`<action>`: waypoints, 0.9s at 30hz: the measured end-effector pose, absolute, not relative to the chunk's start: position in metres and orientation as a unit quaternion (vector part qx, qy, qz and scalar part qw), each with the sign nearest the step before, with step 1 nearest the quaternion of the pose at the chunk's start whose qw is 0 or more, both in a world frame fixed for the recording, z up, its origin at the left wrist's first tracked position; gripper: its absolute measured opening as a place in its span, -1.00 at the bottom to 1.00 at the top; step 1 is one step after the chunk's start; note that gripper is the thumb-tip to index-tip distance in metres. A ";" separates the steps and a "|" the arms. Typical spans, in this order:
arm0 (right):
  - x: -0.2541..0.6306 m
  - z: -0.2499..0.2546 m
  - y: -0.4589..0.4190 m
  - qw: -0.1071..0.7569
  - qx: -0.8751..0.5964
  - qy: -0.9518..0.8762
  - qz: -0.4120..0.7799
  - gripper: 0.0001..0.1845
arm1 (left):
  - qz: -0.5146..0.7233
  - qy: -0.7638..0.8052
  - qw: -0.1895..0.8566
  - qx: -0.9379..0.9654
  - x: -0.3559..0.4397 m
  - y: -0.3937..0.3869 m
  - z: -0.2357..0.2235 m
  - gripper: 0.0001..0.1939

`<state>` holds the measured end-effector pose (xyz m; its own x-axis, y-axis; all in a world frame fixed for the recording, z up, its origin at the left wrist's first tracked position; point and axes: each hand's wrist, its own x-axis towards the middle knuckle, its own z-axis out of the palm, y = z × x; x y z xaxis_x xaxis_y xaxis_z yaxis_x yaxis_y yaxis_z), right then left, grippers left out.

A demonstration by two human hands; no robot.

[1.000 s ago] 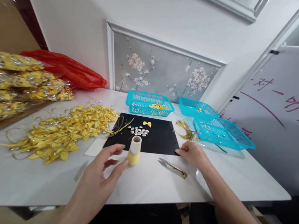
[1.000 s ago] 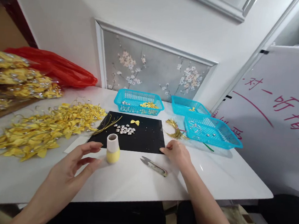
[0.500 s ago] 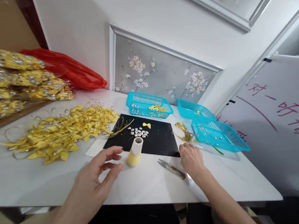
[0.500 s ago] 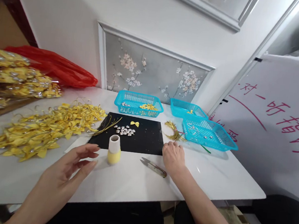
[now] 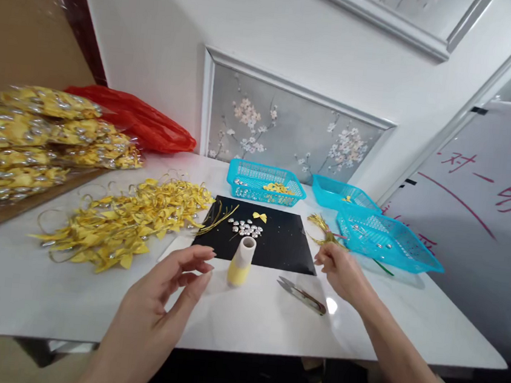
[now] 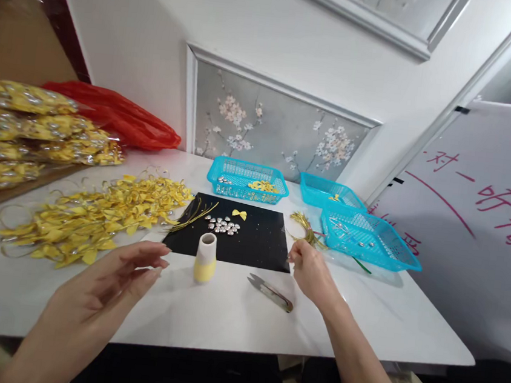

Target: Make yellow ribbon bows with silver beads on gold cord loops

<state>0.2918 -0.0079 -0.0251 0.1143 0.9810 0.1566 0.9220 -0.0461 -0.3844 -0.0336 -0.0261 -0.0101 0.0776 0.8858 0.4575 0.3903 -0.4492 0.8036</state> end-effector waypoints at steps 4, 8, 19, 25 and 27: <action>0.248 0.008 -0.032 0.257 -0.621 -0.724 0.153 -0.71 | 0.498 0.390 0.124 0.765 -0.029 -0.039 0.004 -0.76; 0.193 0.033 -0.062 0.260 -0.526 -0.765 0.266 -0.70 | 0.461 0.234 -0.072 0.853 -0.031 -0.055 0.025 -0.75; 0.104 0.015 -0.048 0.308 -0.468 -0.692 0.456 -0.74 | 0.350 0.259 -0.148 0.888 -0.083 -0.064 0.026 -0.69; 0.081 0.010 -0.044 0.302 -0.437 -0.681 0.504 -0.60 | 0.339 0.275 -0.157 0.886 -0.095 -0.060 0.022 -0.69; 0.074 0.010 -0.047 0.338 -0.443 -0.669 0.493 -0.53 | 0.350 0.291 -0.152 0.877 -0.102 -0.056 0.018 -0.72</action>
